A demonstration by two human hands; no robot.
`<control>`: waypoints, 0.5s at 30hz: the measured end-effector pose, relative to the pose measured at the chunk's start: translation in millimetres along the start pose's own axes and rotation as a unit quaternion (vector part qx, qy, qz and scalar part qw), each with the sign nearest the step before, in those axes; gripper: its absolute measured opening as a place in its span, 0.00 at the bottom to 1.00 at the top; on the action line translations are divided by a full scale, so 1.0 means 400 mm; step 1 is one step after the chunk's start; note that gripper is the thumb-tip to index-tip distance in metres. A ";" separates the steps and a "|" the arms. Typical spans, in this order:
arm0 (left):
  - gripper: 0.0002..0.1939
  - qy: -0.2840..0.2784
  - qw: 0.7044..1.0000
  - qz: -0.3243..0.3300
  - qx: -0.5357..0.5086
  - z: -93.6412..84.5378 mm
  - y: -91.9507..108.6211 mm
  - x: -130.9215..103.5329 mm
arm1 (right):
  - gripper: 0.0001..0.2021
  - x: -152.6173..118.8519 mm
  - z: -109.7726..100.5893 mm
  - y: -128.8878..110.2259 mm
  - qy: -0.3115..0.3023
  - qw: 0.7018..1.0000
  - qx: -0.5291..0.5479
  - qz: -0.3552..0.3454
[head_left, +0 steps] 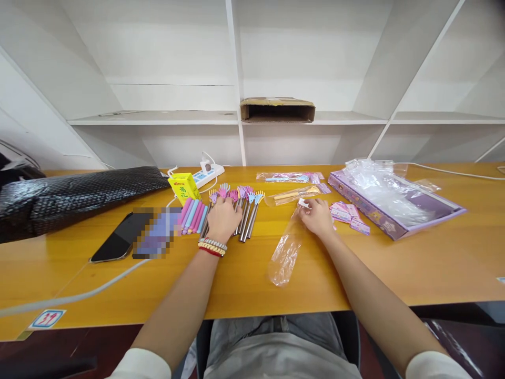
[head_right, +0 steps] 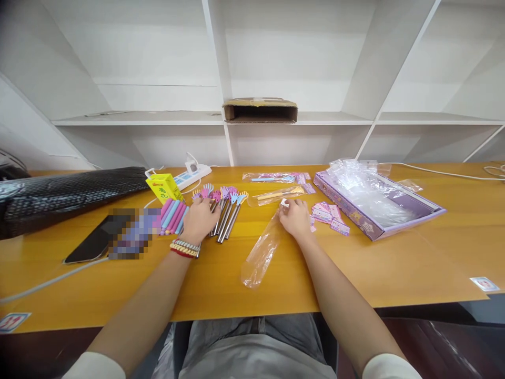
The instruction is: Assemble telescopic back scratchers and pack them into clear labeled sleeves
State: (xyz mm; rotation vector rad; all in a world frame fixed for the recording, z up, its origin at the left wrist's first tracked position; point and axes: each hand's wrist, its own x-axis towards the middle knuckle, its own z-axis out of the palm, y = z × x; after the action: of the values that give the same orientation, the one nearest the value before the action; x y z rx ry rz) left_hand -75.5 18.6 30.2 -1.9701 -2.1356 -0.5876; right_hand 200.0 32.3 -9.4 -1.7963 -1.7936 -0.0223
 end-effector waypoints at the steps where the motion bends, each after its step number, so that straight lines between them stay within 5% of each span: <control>1: 0.18 0.007 0.999 0.039 -0.012 0.004 0.013 -0.009 | 0.19 -0.001 -0.001 0.001 0.008 0.999 -0.031 0.008; 8: 0.18 -0.053 0.939 0.318 -0.120 0.026 0.111 -0.100 | 0.20 -0.011 -0.002 -0.009 -0.072 0.993 -0.095 0.023; 15: 0.24 -0.106 0.914 0.363 -0.146 0.035 0.116 -0.120 | 0.13 -0.013 0.001 -0.017 -0.108 0.994 0.000 -0.017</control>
State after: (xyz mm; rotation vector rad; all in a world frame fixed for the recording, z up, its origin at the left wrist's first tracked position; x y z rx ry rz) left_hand -22.7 -17.5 6.8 -2.8618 -1.2624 -0.5829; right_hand 193.4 27.3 -9.1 -1.8260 -1.9738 0.1636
